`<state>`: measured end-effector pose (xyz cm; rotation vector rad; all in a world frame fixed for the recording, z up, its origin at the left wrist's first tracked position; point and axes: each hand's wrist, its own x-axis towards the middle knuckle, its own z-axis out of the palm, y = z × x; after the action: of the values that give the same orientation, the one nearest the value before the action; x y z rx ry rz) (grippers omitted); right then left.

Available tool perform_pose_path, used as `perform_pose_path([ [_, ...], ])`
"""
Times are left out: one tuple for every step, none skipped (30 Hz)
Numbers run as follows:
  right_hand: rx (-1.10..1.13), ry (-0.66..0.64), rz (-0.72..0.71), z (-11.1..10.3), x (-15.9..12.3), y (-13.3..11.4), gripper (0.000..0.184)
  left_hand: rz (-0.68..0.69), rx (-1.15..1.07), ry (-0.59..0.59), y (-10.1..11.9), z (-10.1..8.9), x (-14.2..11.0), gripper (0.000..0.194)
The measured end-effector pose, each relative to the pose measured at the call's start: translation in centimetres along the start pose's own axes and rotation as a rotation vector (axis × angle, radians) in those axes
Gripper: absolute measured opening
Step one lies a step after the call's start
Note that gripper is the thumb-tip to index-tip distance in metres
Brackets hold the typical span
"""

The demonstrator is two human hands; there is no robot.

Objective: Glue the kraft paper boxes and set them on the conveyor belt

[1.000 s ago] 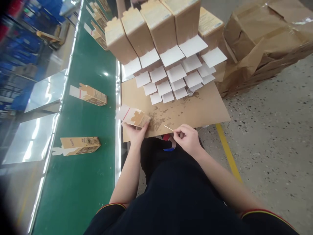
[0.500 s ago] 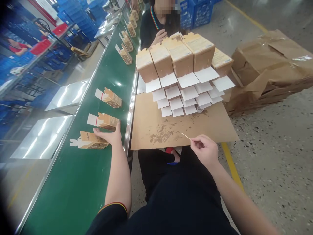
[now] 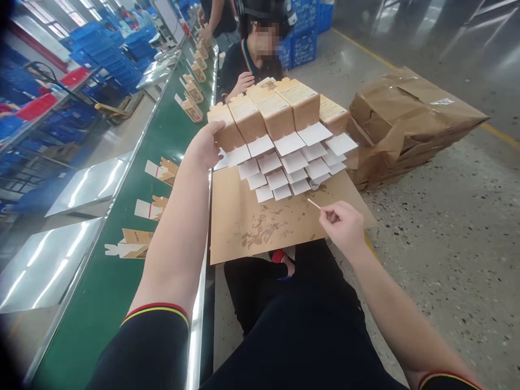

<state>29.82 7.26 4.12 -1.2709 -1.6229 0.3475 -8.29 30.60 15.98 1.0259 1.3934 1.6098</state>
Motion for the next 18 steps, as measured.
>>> perform_pose_path([
  [-0.048, 0.008, -0.019, -0.3, 0.9, 0.6, 0.013, -0.098, 0.02, -0.017, 0.2, 0.5, -0.2, 0.035],
  [-0.093, 0.003, -0.036, -0.7, 1.8, 1.2, 0.012, -0.188, 0.039, -0.034, 0.6, 0.7, -0.6, 0.029],
  [-0.136, -0.017, -0.049, -0.9, 2.9, 1.9, 0.013, -0.244, 0.048, -0.053, 1.1, 0.7, -1.2, 0.025],
  [-0.176, -0.053, -0.057, -1.0, 3.9, 2.5, 0.013, -0.27, 0.038, -0.076, 1.8, 0.6, -1.8, 0.021],
  [-0.213, -0.102, -0.06, -1.0, 5.0, 3.0, 0.014, -0.283, 0.02, -0.102, 2.4, 0.3, -2.4, 0.02],
  [-0.249, -0.16, -0.061, -0.9, 6.1, 3.5, 0.016, -0.293, 0.001, -0.128, 3.0, 0.0, -2.9, 0.02],
  [-0.282, -0.219, -0.061, -0.5, 7.2, 4.0, 0.018, -0.303, -0.019, -0.145, 3.6, -0.4, -3.3, 0.02],
  [-0.307, -0.272, -0.063, -0.1, 8.1, 4.3, 0.022, -0.308, -0.041, -0.152, 4.0, -0.8, -3.6, 0.02],
  [-0.325, -0.316, -0.066, 0.4, 8.9, 4.6, 0.026, -0.305, -0.064, -0.149, 4.4, -1.3, -4.0, 0.021],
  [-0.335, -0.353, -0.07, 0.9, 9.6, 4.9, 0.032, -0.294, -0.088, -0.143, 4.7, -1.8, -4.5, 0.021],
  [-0.34, -0.384, -0.074, 1.5, 10.2, 5.1, 0.037, -0.278, -0.11, -0.142, 4.9, -2.3, -5.1, 0.021],
  [-0.342, -0.407, -0.076, 2.0, 10.6, 5.3, 0.043, -0.251, -0.127, -0.147, 5.2, -2.8, -5.9, 0.021],
  [-0.341, -0.427, -0.077, 2.4, 10.8, 5.4, 0.047, -0.207, -0.139, -0.153, 5.4, -3.4, -6.9, 0.022],
  [-0.341, -0.446, -0.079, 2.8, 11.0, 5.5, 0.049, -0.147, -0.146, -0.159, 5.8, -3.9, -8.2, 0.025],
  [-0.34, -0.46, -0.08, 3.1, 11.0, 5.6, 0.05, -0.08, -0.153, -0.164, 6.1, -4.4, -9.8, 0.031],
  [-0.337, -0.467, -0.081, 3.3, 11.0, 5.7, 0.049, -0.015, -0.164, -0.165, 6.5, -4.9, -11.4, 0.039],
  [-0.332, -0.468, -0.082, 3.5, 11.0, 5.7, 0.048, 0.04, -0.178, -0.154, 6.8, -5.4, -13.2, 0.048],
  [-0.327, -0.466, -0.084, 3.5, 11.0, 5.6, 0.047, 0.075, -0.191, -0.133, 7.0, -5.8, -15.1, 0.057],
])
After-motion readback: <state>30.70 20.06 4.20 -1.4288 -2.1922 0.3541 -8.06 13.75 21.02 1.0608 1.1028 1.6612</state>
